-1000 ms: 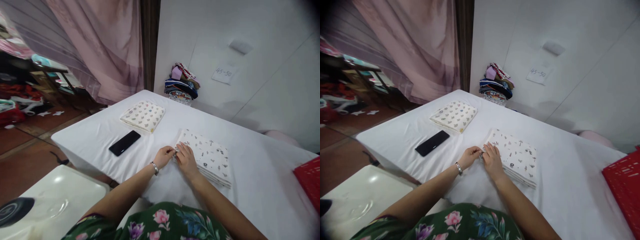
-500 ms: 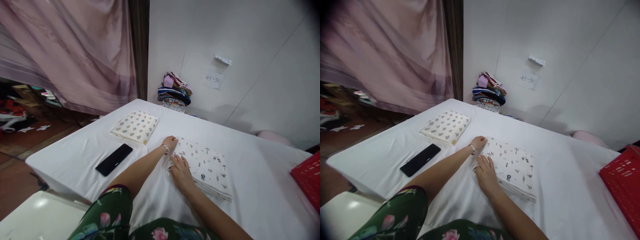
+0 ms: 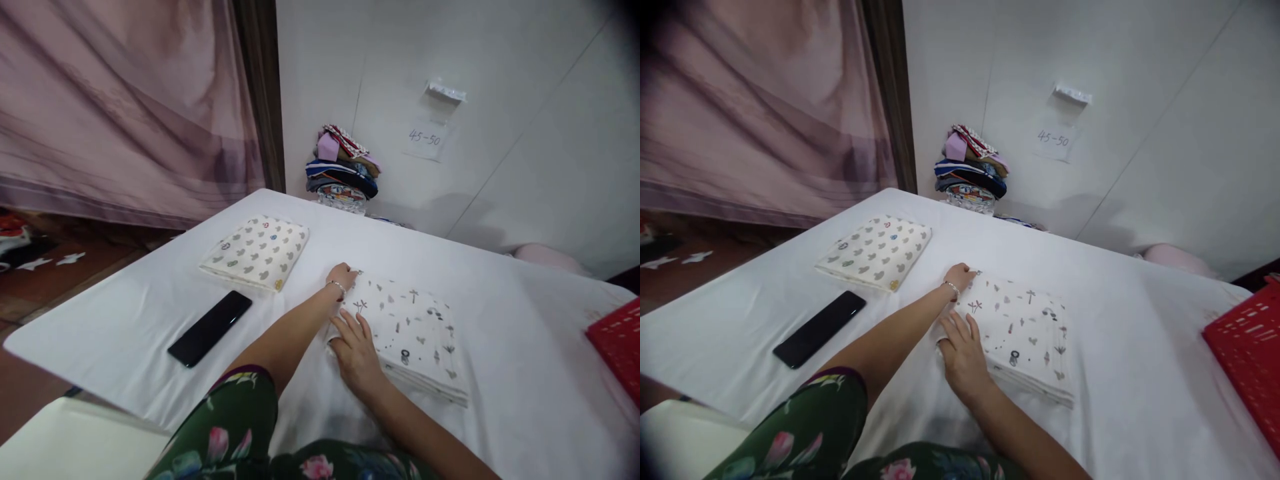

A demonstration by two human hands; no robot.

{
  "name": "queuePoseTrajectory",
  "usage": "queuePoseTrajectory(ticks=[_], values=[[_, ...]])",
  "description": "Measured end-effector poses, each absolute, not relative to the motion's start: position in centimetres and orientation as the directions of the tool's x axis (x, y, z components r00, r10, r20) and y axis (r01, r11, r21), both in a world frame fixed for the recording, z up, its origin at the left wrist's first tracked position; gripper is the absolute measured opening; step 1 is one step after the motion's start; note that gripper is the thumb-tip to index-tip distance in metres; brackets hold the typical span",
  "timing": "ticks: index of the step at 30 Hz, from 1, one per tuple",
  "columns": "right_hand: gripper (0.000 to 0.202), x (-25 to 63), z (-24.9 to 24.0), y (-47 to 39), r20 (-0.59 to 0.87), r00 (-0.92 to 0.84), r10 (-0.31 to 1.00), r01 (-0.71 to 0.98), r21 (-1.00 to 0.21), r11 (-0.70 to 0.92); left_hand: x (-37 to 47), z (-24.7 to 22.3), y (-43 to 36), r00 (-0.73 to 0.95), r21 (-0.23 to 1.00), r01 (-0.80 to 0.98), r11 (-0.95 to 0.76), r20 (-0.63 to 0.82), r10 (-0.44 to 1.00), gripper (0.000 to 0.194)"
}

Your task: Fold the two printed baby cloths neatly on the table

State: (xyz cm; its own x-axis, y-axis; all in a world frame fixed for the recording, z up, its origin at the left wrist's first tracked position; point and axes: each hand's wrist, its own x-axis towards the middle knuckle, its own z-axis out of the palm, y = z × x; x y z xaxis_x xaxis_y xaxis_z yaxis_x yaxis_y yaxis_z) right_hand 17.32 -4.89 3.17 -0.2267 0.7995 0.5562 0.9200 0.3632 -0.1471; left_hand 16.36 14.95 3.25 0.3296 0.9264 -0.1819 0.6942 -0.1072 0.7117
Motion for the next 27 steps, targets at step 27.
queuePoseTrajectory(ticks=[27], values=[[0.025,17.4,2.9,-7.6,0.448,-0.372,0.813,0.785,-0.315,0.534,13.0,3.9,13.3,0.523,0.709,0.606,-0.361,-0.013,0.852,0.041]])
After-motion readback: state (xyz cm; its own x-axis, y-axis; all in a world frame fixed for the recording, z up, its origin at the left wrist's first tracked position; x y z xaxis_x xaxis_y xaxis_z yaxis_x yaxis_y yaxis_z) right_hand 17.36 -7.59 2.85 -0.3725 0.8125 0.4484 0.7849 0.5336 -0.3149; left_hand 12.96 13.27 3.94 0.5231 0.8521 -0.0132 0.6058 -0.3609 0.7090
